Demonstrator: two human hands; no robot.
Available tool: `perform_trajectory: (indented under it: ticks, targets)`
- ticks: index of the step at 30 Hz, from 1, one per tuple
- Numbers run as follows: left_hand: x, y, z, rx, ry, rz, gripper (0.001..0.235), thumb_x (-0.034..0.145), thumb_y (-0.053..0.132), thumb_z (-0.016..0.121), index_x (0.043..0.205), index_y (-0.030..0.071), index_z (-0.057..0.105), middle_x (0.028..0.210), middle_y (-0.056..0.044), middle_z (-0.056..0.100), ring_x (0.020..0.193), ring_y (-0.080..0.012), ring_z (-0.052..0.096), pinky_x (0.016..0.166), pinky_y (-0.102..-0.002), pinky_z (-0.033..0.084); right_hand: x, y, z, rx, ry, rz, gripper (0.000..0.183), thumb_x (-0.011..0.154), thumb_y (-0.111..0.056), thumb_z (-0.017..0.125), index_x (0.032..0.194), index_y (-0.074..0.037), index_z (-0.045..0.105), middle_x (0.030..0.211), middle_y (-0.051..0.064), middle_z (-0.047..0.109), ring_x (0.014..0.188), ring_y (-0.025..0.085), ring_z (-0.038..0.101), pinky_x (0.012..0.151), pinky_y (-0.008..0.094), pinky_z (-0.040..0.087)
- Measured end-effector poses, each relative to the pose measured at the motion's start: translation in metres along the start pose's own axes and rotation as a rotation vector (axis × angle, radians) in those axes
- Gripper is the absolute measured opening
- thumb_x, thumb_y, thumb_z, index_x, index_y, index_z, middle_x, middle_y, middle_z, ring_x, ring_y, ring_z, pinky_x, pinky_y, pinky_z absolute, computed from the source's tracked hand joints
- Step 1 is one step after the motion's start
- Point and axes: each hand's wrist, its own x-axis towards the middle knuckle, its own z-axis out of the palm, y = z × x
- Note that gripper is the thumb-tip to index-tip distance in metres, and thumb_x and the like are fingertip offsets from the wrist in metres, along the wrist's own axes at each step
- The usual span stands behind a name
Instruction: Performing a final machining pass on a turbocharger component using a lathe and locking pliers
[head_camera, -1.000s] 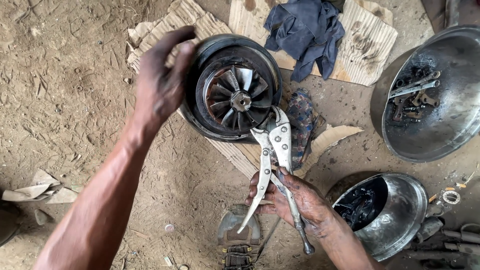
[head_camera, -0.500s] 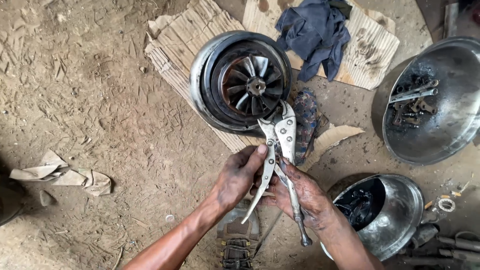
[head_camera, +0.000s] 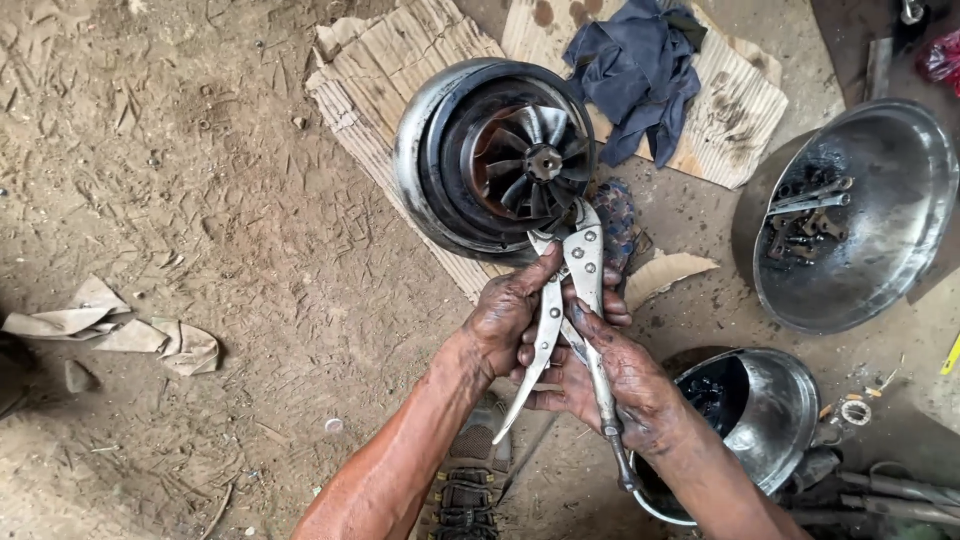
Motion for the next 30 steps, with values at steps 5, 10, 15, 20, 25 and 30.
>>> perform_trajectory:
  ticks: [5,10,15,20,25,30]
  targets:
    - [-0.007,0.001,0.006,0.010,0.025,0.021,0.074,0.104,0.061,0.046,0.136,-0.003,0.063,0.110,-0.025,0.074,0.069,-0.0247,0.075,0.027,-0.018,0.036,-0.006,-0.003,0.011,-0.036,-0.061,-0.010,0.050,0.097,-0.051,0.057,0.114,-0.006,0.071,0.105,0.022,0.074,0.101,0.043,0.071,0.093,0.062,0.054]
    - [-0.005,-0.001,0.004,0.016,0.033,0.030,0.074,0.102,0.063,0.048,0.134,-0.001,0.065,0.100,-0.019,0.076,0.045,-0.0151,0.064,0.024,-0.020,0.035,-0.007,-0.001,0.008,-0.035,-0.008,-0.048,0.042,0.097,-0.049,0.057,0.118,-0.014,0.068,0.105,0.022,0.072,0.100,0.043,0.069,0.087,0.063,0.054]
    - [-0.003,-0.006,0.005,-0.009,0.046,0.071,0.074,0.102,0.064,0.048,0.129,-0.002,0.067,0.100,-0.021,0.075,0.051,-0.0164,0.067,0.025,-0.020,0.035,-0.013,-0.004,0.018,-0.139,0.040,-0.042,0.049,0.096,-0.052,0.056,0.114,-0.008,0.066,0.097,0.018,0.067,0.088,0.034,0.066,0.084,0.053,0.053]
    - [-0.008,-0.007,0.013,-0.002,0.135,0.081,0.080,0.093,0.071,0.050,0.125,0.000,0.069,0.095,-0.018,0.075,0.058,-0.0223,0.069,0.031,-0.022,0.045,-0.019,-0.003,0.041,-0.155,0.165,-0.056,0.047,0.096,-0.049,0.062,0.102,-0.002,0.062,0.078,0.012,0.059,0.066,0.025,0.060,0.062,0.043,0.054]
    - [-0.012,-0.006,0.028,0.014,0.235,0.079,0.081,0.088,0.073,0.054,0.121,0.001,0.072,0.088,-0.015,0.076,0.043,-0.0140,0.060,0.026,-0.021,0.039,-0.024,-0.006,0.050,-0.205,0.266,-0.030,0.040,0.095,-0.049,0.064,0.104,-0.010,0.060,0.073,0.009,0.056,0.060,0.021,0.055,0.057,0.041,0.053]
    - [0.000,-0.015,0.031,-0.029,0.161,0.112,0.059,0.095,0.057,0.063,0.116,0.002,0.068,0.079,-0.003,0.068,0.035,-0.0084,0.048,0.024,-0.022,0.032,-0.030,-0.011,0.054,-0.280,0.324,-0.049,0.040,0.098,-0.049,0.059,0.113,-0.012,0.061,0.076,0.013,0.056,0.062,0.022,0.055,0.056,0.040,0.053]
